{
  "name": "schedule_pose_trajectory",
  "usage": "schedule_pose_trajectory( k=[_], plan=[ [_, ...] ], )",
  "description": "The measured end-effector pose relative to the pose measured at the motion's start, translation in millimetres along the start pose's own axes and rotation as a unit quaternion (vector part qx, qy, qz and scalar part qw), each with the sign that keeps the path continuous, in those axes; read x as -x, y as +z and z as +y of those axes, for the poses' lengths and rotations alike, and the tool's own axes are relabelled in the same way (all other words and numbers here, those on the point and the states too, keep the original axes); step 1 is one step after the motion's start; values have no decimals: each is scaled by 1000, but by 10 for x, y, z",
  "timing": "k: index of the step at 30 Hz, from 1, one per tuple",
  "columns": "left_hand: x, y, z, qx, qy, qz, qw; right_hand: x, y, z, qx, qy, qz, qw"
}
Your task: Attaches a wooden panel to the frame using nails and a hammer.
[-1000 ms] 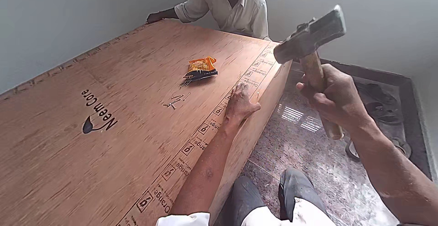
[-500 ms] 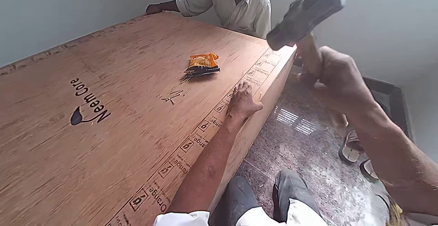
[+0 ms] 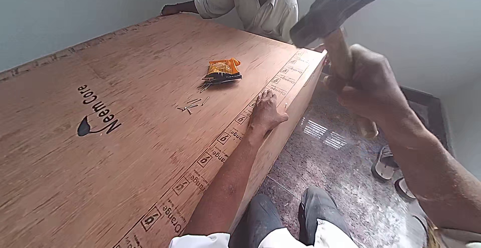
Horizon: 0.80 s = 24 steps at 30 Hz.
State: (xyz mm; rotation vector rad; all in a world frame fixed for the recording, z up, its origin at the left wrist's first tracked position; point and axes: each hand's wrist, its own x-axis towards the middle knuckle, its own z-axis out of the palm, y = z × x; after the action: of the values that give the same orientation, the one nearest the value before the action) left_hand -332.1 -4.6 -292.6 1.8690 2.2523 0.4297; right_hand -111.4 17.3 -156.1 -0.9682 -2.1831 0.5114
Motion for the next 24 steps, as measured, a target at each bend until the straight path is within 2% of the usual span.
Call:
schedule_pose_trajectory(
  k=[2,3,4,5,6,7,8,10,12,14,17,18,19,20,21,22,23,24],
  plan=[
    [-5,13,-11,5,3,2,1000,-47,-128,-139,-92,-4,123,988],
    [0,14,-10,12,2,3,1000,-50,-115,-131,-100,-10,147,984],
    [5,1,-15,24,-1,7,1000,-31,-36,-57,-70,-7,138,988],
    [7,-9,-20,32,-3,17,999,18,99,70,-4,5,82,997],
    [7,-15,-17,37,-7,22,999,77,262,204,70,38,-25,996],
    [11,-18,-4,42,-10,27,999,85,446,321,142,99,-151,973],
    [37,-9,21,52,-16,34,998,77,602,439,185,135,-236,945],
    [15,-73,37,62,-34,42,997,-26,594,472,205,134,-267,932],
    [45,-46,34,69,-50,29,996,27,379,346,163,89,-203,961],
    [11,-68,38,85,-47,27,995,-13,49,106,86,32,-64,994],
    [23,-82,22,103,-43,18,994,-209,-165,-150,-38,-24,152,987],
    [29,-79,9,115,-41,15,992,-245,-119,-152,-57,-35,188,980],
    [37,-89,-7,136,-39,20,990,-219,-22,-86,-41,-34,179,982],
    [42,-118,-33,175,-36,31,983,-141,118,32,9,-14,112,994],
    [56,-113,-71,229,-27,54,971,-27,277,164,81,30,-13,996],
    [60,-95,-110,293,-17,89,952,35,446,272,155,90,-156,971],
    [72,-55,-130,347,-13,120,930,63,585,375,203,129,-251,938],
    [62,-34,-141,384,-14,145,912,63,626,420,222,143,-284,922]
  ],
)
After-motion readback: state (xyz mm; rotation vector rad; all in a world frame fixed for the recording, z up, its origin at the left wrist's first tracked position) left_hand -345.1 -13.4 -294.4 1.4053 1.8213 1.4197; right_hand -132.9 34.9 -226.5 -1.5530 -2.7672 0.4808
